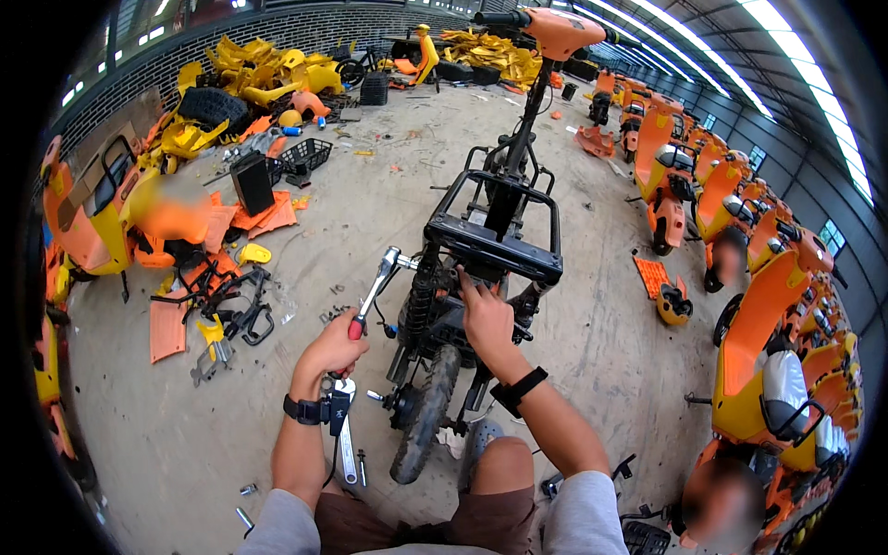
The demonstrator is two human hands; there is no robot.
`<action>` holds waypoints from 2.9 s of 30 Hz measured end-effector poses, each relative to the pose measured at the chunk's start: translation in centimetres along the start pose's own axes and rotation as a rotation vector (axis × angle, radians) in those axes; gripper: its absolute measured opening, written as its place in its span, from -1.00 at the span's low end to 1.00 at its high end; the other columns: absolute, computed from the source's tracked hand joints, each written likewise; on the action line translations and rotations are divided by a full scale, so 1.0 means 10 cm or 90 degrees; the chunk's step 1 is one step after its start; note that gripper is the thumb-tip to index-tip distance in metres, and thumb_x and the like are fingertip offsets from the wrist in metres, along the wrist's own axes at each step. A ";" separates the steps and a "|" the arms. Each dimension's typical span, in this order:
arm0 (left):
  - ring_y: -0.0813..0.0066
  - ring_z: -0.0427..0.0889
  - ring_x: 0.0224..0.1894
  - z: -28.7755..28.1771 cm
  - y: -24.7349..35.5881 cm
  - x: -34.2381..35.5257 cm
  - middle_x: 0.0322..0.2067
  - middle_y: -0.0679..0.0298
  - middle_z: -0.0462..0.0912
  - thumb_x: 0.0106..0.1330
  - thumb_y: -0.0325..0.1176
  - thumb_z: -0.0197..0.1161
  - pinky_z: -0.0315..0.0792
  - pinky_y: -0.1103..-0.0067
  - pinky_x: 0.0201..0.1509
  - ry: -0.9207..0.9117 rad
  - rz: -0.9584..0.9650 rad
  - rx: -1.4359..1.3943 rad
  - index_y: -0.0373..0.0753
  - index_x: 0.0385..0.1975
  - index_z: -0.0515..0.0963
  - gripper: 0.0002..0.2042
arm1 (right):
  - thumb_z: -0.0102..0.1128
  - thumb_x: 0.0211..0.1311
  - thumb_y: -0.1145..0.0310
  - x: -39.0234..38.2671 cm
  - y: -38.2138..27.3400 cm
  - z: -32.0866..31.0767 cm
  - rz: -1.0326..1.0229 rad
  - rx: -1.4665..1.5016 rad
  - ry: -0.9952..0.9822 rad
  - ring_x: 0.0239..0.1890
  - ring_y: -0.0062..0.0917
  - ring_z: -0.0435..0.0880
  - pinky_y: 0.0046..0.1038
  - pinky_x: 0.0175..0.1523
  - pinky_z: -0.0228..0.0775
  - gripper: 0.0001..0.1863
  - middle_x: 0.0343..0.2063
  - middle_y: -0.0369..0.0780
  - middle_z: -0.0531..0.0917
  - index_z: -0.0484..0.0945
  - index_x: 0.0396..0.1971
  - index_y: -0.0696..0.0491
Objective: The person works on the rear wheel assembly of a motorcycle frame using a ratchet and an adjustable wrench. They manipulate various bolts and parts by hand while sitting on the floor.
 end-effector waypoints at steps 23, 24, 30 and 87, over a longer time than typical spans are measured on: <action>0.43 0.45 -0.75 -0.02 0.02 -0.01 -0.64 0.21 0.41 0.09 -0.55 0.06 0.32 0.49 -0.73 0.010 0.000 0.003 -0.36 0.03 0.27 -0.57 | 0.05 0.29 0.26 0.09 0.03 0.01 0.119 0.061 -0.137 -0.42 -0.07 0.62 -0.11 -0.35 0.46 -0.62 -0.42 -0.03 0.65 0.47 0.10 -0.09; 0.44 0.45 -0.76 -0.03 0.01 -0.01 -0.64 0.23 0.41 0.09 -0.55 0.08 0.32 0.50 -0.74 0.011 0.000 0.002 -0.36 0.01 0.27 -0.58 | 0.03 0.29 0.22 0.13 -0.01 -0.03 0.155 0.080 -0.163 -0.36 -0.01 0.61 -0.04 -0.29 0.44 -0.64 -0.43 0.04 0.64 0.50 0.06 -0.09; 0.47 0.43 -0.76 0.02 0.06 -0.02 -0.65 0.27 0.38 0.07 -0.54 0.10 0.31 0.52 -0.75 0.017 0.000 -0.008 -0.36 -0.04 0.29 -0.61 | 0.02 0.34 0.23 0.21 0.19 0.17 0.239 0.348 -0.222 -0.58 -0.23 0.58 -0.24 -0.42 0.40 -0.70 -0.60 -0.07 0.59 0.56 -0.06 0.05; 0.49 0.41 -0.77 -0.02 -0.03 0.05 -0.67 0.29 0.35 0.08 -0.56 0.08 0.28 0.52 -0.76 0.002 -0.016 -0.023 -0.38 0.02 0.25 -0.57 | -0.05 0.40 0.24 0.26 0.26 0.11 0.636 0.739 -0.509 -0.71 -0.74 0.14 -0.64 -0.63 -0.05 -0.75 -0.55 -0.35 0.44 0.49 -0.08 0.04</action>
Point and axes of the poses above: each hand's wrist, its own x-axis towards the middle knuckle, its own z-axis out of the palm, y = z × x, the point moved 3 cm from there along x, towards the middle knuckle
